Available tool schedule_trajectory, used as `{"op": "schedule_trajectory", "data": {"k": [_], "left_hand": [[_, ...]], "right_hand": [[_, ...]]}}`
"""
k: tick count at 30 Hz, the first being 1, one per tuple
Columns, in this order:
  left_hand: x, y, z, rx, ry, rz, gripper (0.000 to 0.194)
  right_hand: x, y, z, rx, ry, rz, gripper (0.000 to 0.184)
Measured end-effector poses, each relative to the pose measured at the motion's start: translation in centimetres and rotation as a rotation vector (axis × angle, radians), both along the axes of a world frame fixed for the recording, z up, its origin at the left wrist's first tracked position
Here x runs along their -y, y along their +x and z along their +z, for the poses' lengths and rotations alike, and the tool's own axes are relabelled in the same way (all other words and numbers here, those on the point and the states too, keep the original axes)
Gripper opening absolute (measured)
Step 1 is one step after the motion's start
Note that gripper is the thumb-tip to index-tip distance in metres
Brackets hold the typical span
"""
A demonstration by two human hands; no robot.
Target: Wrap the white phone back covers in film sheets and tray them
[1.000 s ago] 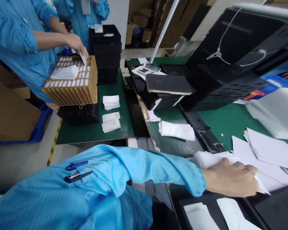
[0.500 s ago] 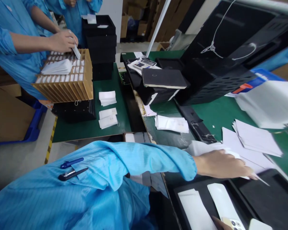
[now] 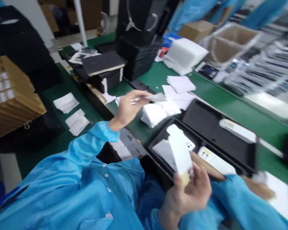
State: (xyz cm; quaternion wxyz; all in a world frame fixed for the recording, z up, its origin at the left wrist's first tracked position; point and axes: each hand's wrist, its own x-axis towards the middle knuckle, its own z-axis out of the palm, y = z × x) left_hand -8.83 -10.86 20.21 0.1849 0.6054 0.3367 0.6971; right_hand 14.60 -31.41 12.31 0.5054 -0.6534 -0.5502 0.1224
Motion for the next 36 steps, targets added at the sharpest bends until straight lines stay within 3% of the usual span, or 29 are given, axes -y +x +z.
{"op": "schedule_trajectory", "data": {"k": [3, 7, 11, 16, 18, 23, 29, 36], "left_hand": [[2.4, -3.1, -2.0, 0.106, -0.118, -0.063, 0.028], [5.1, -4.6, -4.8, 0.183, -0.341, -0.027, 0.041], [5.1, -5.5, -7.2, 0.431, -0.589, -0.010, 0.051], [4.1, -6.2, -8.1, 0.792, -0.961, -0.213, 0.054], [4.5, -6.0, -7.7, 0.877, -0.975, -0.286, 0.049], [5.4, -4.7, -7.4, 0.908, -1.024, -0.390, 0.073], [4.8, -3.6, -9.6, 0.945, -1.046, -0.260, 0.061], [4.9, -3.1, -10.9, 0.928, -1.000, -0.203, 0.056]], "right_hand": [[-0.5, -2.2, 1.4, -0.098, 0.169, -0.119, 0.066], [-0.4, -3.0, 2.4, -0.149, 0.139, 0.041, 0.068], [-0.1, -3.7, 1.2, -0.215, 0.088, 0.163, 0.070], [-0.2, -4.5, -1.3, -0.380, 0.036, 0.119, 0.067], [-0.1, -4.8, -1.9, -0.440, 0.048, 0.113, 0.065], [0.4, -4.7, -2.7, -0.433, 0.070, 0.092, 0.064], [1.0, -3.5, -3.4, -0.201, 0.040, 0.195, 0.072], [0.6, -3.3, -2.4, -0.034, 0.061, 0.315, 0.074]]}}
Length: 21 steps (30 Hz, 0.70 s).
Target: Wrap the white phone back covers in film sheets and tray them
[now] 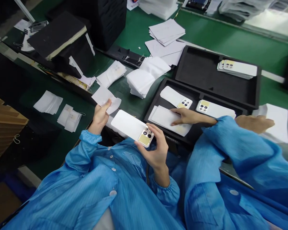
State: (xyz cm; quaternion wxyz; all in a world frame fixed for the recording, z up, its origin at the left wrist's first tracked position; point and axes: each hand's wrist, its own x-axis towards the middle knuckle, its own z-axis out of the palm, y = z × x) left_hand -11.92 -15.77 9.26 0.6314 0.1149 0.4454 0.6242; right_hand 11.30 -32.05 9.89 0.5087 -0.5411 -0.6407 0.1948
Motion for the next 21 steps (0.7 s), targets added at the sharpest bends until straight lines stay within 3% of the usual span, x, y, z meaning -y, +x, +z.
{"op": "schedule_trajectory", "data": {"k": [5, 10, 12, 17, 21], "left_hand": [[0.2, 0.2, -0.2, -0.010, 0.012, 0.017, 0.056], [0.2, 0.2, 0.2, 0.027, -0.056, -0.006, 0.042], [0.4, 0.1, 0.4, 0.046, -0.053, -0.059, 0.041], [1.7, 0.0, 1.0, 0.083, -0.010, -0.313, 0.069], [2.4, 0.6, 1.1, 0.111, -0.015, -0.337, 0.057]], "right_hand": [[0.0, -0.1, 0.3, 0.025, -0.022, 0.003, 0.073], [-0.1, 0.2, -0.1, 0.047, -0.010, -0.016, 0.073], [-0.2, 0.4, -0.3, 0.053, -0.003, -0.024, 0.074], [-0.2, 0.7, -0.9, 0.051, 0.001, -0.048, 0.076], [0.0, 1.3, -1.4, 0.042, -0.005, -0.100, 0.076]]}}
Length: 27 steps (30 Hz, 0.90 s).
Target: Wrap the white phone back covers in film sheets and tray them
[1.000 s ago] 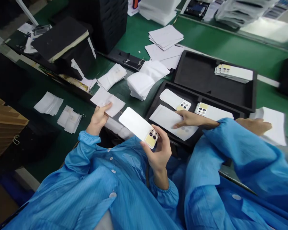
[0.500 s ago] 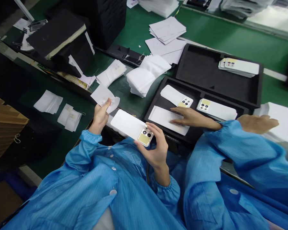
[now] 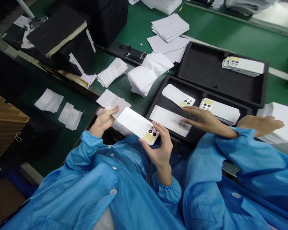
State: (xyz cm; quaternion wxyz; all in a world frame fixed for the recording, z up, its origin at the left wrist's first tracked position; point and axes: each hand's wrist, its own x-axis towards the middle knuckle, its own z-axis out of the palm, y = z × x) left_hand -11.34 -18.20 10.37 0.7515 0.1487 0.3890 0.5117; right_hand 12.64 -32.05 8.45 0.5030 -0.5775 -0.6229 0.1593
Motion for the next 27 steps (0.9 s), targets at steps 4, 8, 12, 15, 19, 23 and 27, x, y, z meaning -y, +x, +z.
{"op": "schedule_trajectory", "data": {"k": [4, 8, 12, 15, 19, 23, 27], "left_hand": [[0.2, 0.3, 0.2, 0.019, -0.058, 0.051, 0.046], [1.0, 0.3, 0.7, 0.046, -0.050, -0.036, 0.060], [1.5, 0.7, 0.7, 0.027, -0.065, -0.039, 0.049], [0.9, 0.8, 0.4, 0.004, -0.084, 0.048, 0.038], [-0.1, 0.4, 0.4, -0.042, -0.072, 0.222, 0.036], [-0.3, 0.2, 0.0, -0.079, -0.050, 0.254, 0.040], [-0.1, -0.2, -0.5, -0.104, -0.029, 0.226, 0.038]], "right_hand": [[0.1, 0.7, -0.1, 0.026, 0.032, -0.039, 0.072], [0.4, 0.6, 0.4, 0.019, 0.017, -0.034, 0.071], [0.6, 0.4, 0.1, -0.013, 0.009, -0.028, 0.071], [0.4, 0.4, -0.4, -0.027, 0.029, -0.017, 0.070], [0.1, 0.3, -0.1, -0.003, 0.063, 0.000, 0.071], [0.0, -0.3, 1.0, 0.036, 0.065, 0.038, 0.071], [-0.3, -0.7, 2.0, 0.086, 0.112, 0.086, 0.072]]}}
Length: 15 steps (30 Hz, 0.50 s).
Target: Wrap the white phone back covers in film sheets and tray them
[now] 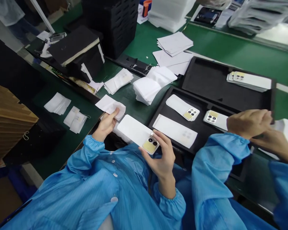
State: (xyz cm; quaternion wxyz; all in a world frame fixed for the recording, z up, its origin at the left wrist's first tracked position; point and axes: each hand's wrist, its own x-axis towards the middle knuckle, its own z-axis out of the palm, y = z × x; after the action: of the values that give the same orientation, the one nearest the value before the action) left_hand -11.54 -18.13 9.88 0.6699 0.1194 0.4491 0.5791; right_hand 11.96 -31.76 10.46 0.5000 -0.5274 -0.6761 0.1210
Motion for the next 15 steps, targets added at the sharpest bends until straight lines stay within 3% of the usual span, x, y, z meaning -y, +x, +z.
{"op": "schedule_trajectory", "data": {"k": [7, 15], "left_hand": [[0.1, -0.5, 0.2, 0.021, 0.007, -0.123, 0.030], [0.3, -0.3, -0.1, 0.055, -0.045, -0.121, 0.037]], "right_hand": [[0.0, 0.6, 0.9, 0.068, 0.014, 0.050, 0.075], [0.1, 0.4, 1.6, 0.102, -0.034, 0.133, 0.070]]}}
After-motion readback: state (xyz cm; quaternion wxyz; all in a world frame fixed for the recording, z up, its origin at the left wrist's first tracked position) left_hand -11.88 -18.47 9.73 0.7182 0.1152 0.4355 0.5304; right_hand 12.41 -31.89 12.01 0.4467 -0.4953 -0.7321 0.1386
